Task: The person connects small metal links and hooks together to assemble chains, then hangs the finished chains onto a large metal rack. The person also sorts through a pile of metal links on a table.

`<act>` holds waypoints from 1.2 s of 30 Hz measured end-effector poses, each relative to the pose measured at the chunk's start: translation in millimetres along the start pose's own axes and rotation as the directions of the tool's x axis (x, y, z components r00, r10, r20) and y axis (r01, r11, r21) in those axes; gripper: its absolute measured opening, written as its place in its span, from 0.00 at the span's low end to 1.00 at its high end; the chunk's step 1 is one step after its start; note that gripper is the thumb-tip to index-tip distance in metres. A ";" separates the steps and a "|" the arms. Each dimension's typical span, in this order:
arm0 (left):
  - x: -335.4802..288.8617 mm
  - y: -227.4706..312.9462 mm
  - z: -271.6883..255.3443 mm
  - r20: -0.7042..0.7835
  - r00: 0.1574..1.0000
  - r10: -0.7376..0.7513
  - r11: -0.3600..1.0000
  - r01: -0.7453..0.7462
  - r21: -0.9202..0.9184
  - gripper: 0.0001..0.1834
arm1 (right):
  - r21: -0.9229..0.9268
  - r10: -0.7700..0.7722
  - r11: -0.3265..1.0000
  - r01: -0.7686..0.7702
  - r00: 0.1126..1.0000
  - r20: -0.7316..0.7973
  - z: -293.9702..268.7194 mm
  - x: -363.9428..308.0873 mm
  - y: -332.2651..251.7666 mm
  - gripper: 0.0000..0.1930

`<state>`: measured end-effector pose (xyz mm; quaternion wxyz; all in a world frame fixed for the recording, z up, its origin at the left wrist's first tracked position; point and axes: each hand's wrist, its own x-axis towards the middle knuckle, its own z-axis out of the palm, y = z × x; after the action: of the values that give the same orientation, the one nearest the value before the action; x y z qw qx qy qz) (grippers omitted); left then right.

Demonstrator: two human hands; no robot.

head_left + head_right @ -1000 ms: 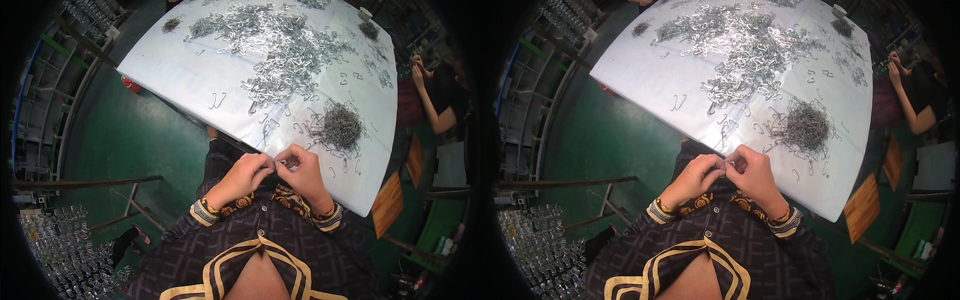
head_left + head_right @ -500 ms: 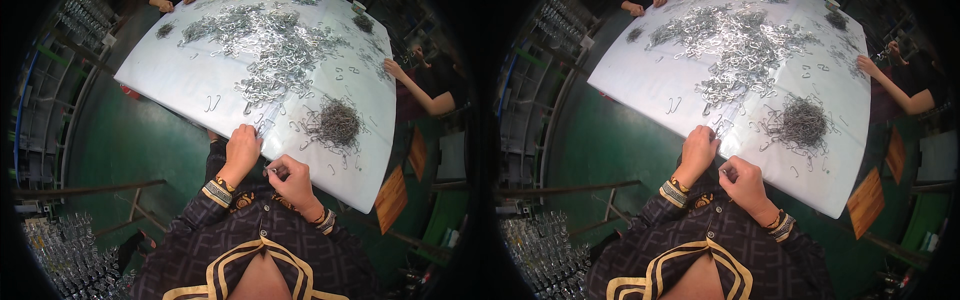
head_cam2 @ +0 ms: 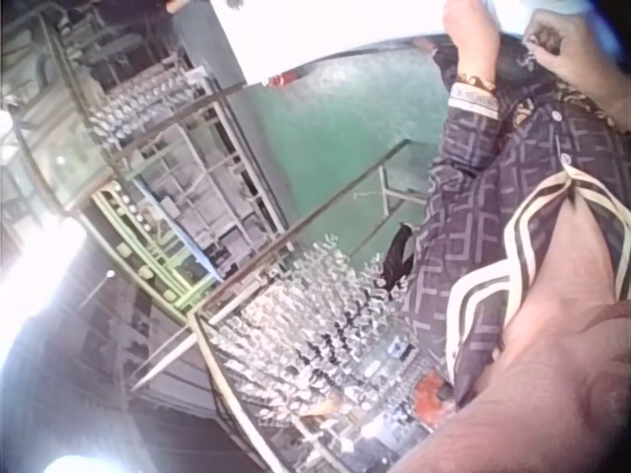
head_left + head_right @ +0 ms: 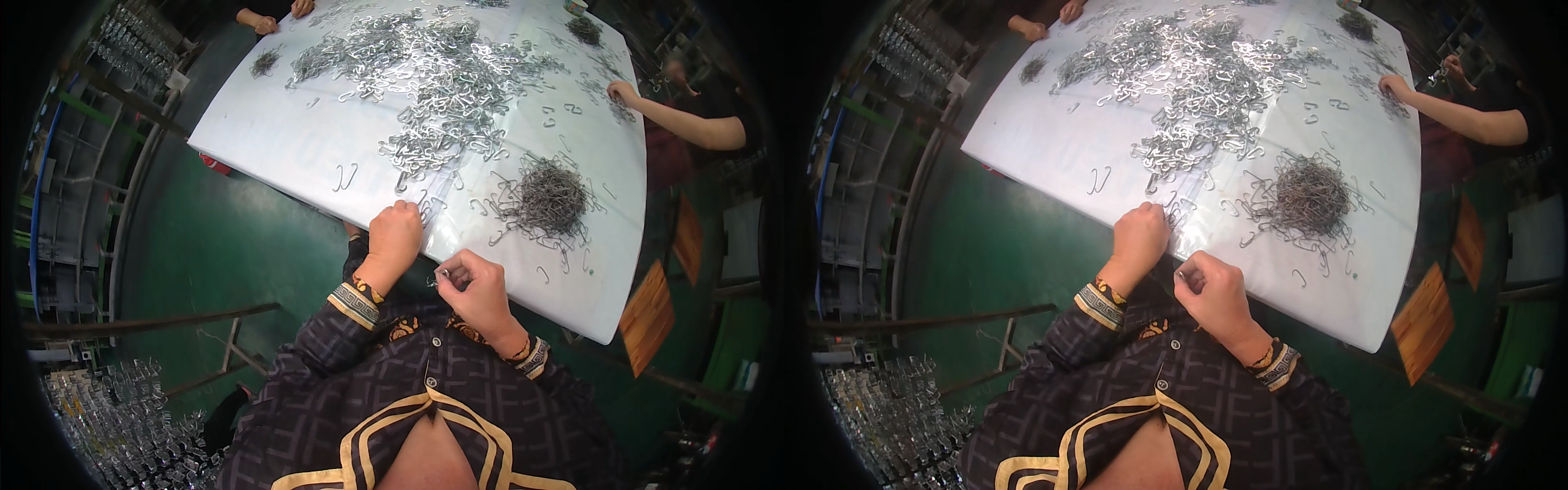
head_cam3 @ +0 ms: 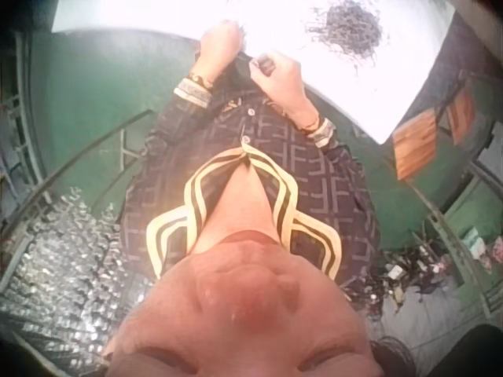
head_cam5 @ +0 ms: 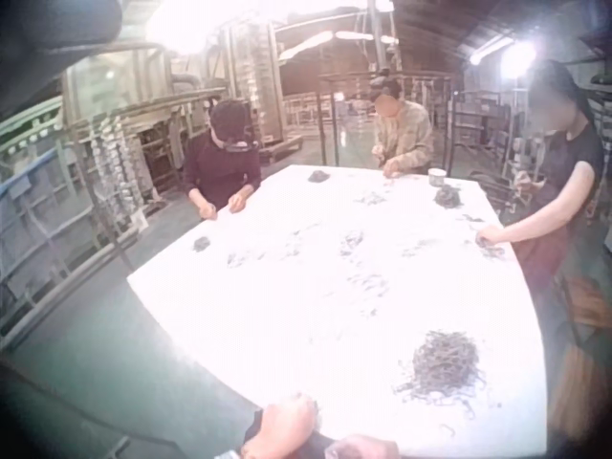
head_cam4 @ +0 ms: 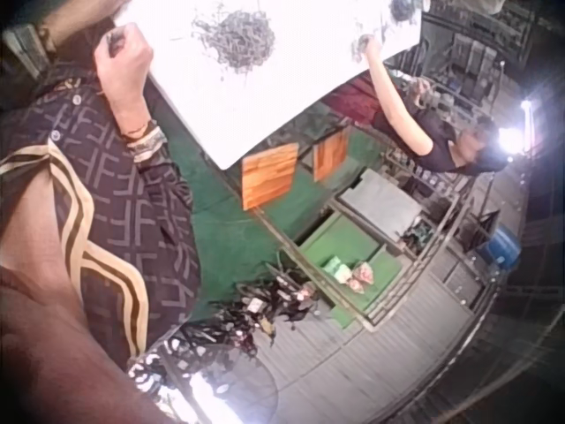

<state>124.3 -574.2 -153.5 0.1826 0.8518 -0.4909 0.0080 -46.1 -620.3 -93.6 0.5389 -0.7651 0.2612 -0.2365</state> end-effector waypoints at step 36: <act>-60.6 24.3 -83.9 0.100 0.993 0.058 0.376 0.071 -0.924 0.03 | -0.795 -0.183 0.606 -0.008 0.972 -0.150 -33.0 71.5 81.4 0.09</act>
<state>86.5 -507.9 -79.5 0.5988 0.6050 -0.4179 -0.3175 -25.4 -713.2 -155.0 0.1021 -0.9055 0.3574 -0.2048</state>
